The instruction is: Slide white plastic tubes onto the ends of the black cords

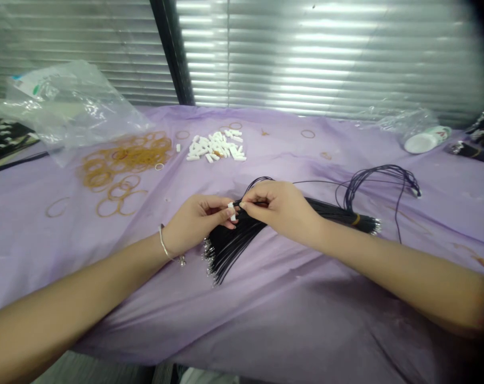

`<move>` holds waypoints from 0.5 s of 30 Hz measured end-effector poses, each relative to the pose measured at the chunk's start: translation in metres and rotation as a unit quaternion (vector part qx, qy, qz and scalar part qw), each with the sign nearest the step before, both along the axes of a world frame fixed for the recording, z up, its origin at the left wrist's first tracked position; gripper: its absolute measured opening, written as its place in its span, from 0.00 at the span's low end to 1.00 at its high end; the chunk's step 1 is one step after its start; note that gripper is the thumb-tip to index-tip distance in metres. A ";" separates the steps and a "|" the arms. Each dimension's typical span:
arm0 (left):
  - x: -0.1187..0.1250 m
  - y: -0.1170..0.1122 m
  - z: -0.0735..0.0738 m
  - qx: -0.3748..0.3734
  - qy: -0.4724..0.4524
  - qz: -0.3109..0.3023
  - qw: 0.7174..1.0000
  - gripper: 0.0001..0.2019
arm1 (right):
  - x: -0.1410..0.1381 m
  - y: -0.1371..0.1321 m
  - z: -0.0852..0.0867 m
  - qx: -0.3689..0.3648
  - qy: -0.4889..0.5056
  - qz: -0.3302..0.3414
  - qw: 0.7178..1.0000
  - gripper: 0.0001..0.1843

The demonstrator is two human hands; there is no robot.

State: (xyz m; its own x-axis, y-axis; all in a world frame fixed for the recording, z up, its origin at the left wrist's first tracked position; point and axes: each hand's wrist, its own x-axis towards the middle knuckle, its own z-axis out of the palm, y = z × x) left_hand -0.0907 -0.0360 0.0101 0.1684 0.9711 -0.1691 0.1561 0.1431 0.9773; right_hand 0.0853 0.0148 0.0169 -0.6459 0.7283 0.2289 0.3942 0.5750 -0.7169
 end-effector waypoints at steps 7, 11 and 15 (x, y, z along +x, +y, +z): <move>0.002 -0.002 0.003 -0.003 0.000 0.006 1.000 0.09 | 0.002 -0.001 0.008 0.107 -0.023 0.022 0.994 0.08; 0.000 -0.008 0.022 0.043 0.040 0.053 0.997 0.09 | 0.006 -0.006 0.038 0.277 -0.055 0.056 0.958 0.25; 0.006 -0.005 0.035 0.159 0.006 0.074 0.984 0.15 | 0.009 0.002 0.057 0.179 -0.056 0.079 0.979 0.23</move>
State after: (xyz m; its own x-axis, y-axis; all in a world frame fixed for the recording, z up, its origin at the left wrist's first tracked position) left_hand -0.0842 -0.0406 0.0455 0.0204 0.9890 0.1464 0.1678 -0.1477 0.9747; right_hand 0.0941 0.0172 0.0736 -0.7799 0.5029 0.3726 0.3445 0.8420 -0.4152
